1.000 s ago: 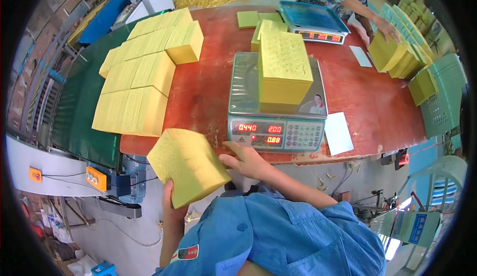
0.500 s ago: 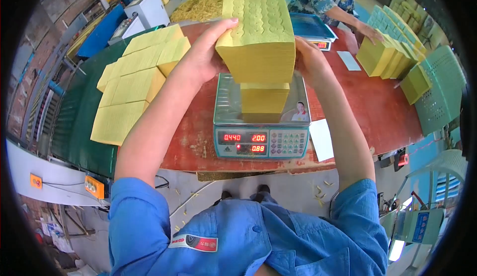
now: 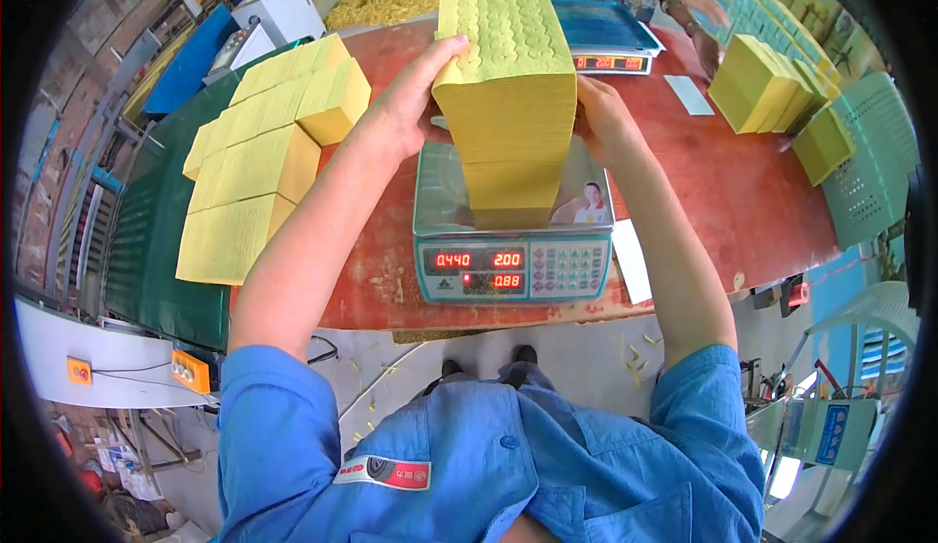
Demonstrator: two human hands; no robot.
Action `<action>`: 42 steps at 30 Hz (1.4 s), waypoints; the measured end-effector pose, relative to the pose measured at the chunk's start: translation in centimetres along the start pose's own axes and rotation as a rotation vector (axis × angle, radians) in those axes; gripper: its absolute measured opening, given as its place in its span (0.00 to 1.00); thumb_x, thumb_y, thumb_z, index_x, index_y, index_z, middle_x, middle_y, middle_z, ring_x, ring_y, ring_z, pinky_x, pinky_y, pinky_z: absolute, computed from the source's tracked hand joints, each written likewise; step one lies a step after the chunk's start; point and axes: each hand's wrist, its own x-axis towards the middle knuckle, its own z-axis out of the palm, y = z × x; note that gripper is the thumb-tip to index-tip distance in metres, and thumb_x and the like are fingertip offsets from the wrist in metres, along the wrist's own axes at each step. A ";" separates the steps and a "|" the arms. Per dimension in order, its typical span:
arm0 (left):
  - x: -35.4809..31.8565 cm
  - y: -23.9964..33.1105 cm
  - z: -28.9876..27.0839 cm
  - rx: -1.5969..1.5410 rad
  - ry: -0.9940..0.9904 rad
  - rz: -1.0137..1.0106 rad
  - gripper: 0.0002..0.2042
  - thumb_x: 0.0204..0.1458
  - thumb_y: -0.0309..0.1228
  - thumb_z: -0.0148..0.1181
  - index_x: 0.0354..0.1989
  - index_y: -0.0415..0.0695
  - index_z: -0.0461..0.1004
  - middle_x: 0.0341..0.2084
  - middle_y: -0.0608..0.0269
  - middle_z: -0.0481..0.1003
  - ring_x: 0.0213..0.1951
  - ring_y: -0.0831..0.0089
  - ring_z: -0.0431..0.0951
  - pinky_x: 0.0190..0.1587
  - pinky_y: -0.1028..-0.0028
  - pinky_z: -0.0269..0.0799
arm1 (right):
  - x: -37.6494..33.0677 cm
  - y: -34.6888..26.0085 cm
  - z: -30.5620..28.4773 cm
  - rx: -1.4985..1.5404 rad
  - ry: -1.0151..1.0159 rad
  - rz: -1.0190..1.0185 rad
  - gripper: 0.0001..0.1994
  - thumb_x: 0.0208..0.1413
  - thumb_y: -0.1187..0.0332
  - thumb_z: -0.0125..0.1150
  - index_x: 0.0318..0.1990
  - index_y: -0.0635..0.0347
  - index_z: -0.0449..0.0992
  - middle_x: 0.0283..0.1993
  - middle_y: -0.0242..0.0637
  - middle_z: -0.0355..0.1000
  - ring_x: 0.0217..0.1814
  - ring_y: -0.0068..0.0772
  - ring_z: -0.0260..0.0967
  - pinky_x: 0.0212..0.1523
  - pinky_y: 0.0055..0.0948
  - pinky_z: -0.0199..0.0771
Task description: Weighing and organizing stacks of yellow paper on a production line.
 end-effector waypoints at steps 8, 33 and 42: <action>0.6 -1.0 -0.4 0.081 -0.008 0.056 0.34 0.47 0.63 0.56 0.59 0.53 0.69 0.51 0.64 0.72 0.51 0.70 0.70 0.51 0.63 0.64 | -0.3 0.7 0.3 -0.026 0.056 -0.068 0.16 0.62 0.60 0.51 0.48 0.62 0.77 0.39 0.32 0.76 0.38 0.22 0.72 0.39 0.24 0.68; 1.4 -10.1 0.4 -0.386 0.037 0.266 0.35 0.64 0.57 0.37 0.69 0.41 0.53 0.68 0.57 0.55 0.68 0.68 0.54 0.67 0.66 0.52 | -4.7 5.0 3.1 0.116 0.190 -0.223 0.27 0.67 0.49 0.43 0.62 0.62 0.65 0.60 0.38 0.66 0.65 0.33 0.60 0.63 0.36 0.60; -17.5 -14.8 -2.3 -0.301 0.196 0.349 0.31 0.65 0.51 0.36 0.66 0.37 0.58 0.64 0.47 0.62 0.66 0.60 0.61 0.65 0.60 0.57 | -23.0 8.8 3.8 0.106 0.253 -0.270 0.30 0.68 0.52 0.35 0.66 0.69 0.58 0.70 0.51 0.55 0.75 0.44 0.48 0.71 0.44 0.46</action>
